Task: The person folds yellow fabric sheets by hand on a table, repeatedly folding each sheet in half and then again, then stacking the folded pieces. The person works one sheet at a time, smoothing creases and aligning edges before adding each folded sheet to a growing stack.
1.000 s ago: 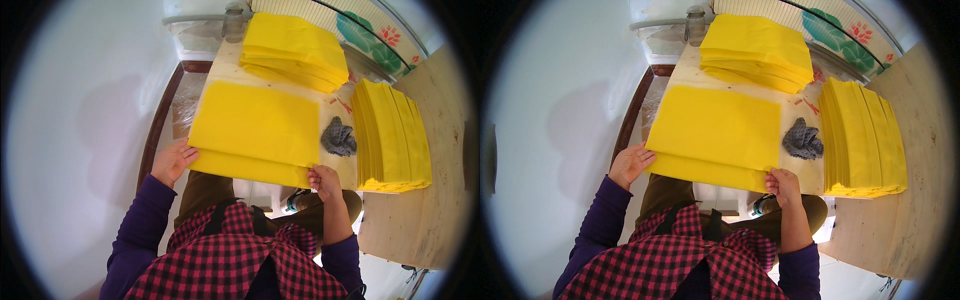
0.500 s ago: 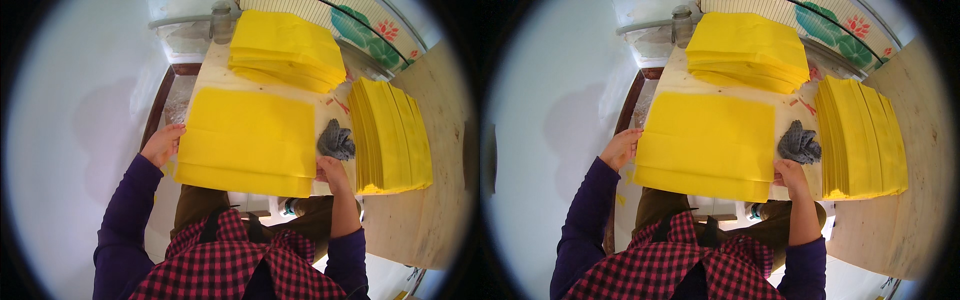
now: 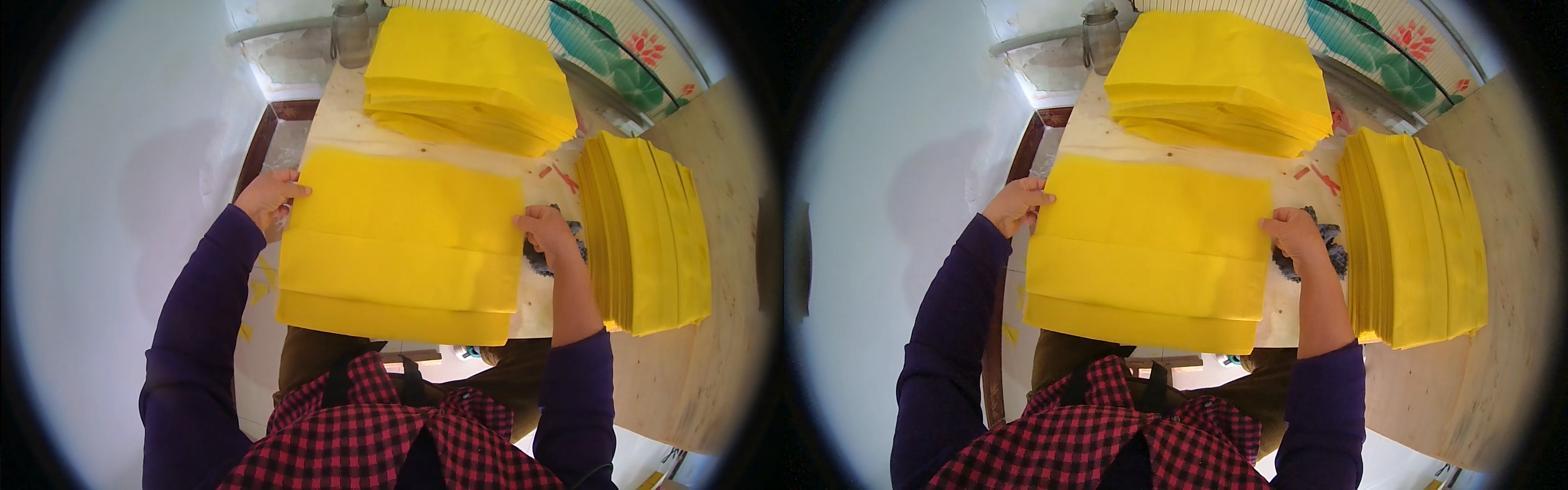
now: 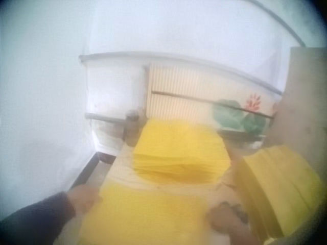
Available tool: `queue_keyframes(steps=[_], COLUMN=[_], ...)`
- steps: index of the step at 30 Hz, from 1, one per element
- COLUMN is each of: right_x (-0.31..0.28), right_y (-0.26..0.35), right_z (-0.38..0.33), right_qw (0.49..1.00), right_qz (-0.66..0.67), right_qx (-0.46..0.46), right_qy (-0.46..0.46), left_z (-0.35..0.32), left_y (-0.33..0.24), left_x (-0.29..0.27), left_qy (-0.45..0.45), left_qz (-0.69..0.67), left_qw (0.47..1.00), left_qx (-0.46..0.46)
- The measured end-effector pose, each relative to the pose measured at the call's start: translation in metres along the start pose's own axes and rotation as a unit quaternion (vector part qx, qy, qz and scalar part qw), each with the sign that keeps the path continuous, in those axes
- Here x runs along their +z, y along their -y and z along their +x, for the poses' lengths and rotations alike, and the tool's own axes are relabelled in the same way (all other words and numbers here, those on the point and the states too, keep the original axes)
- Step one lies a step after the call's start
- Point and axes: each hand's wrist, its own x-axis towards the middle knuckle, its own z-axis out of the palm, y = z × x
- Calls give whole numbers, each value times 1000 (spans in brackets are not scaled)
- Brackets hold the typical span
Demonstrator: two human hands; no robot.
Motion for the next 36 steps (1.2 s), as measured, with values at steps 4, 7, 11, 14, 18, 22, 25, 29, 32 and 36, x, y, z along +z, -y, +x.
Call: queue_keyframes(steps=[4,7,11,14,18,22,25,29,32,36], right_x=[0,-3,-3,1,8,14,17,20,23,28], right_y=[4,4,4,5,-2,-13,-24,-44,-61,-74], right_z=[16,19,14,10,2,-6,-10,-15,-18,-21], right_qw=[1000,1000,999,999,995,989,982,968,942,945], right_qz=[2,10,25,33,84,114,140,111,123,102], right_qx=[-4,-15,-6,-20,-53,-94,-122,-220,-310,-309], right_qy=[6,23,24,6,-21,-23,-41,-43,-16,-37], left_z=[9,6,3,-1,-9,-17,-21,-19,-18,-15], left_y=[0,-1,-2,-1,2,6,15,33,54,72], left_x=[-12,-16,-13,-10,-3,2,1,-5,-5,-5], left_qy=[15,20,11,6,-18,-39,-44,-63,-71,-73], left_qz=[37,50,32,8,-4,-17,14,88,103,70], left_qw=[999,999,999,999,997,993,987,973,926,911], left_qx=[-11,6,35,44,72,106,153,203,357,400])
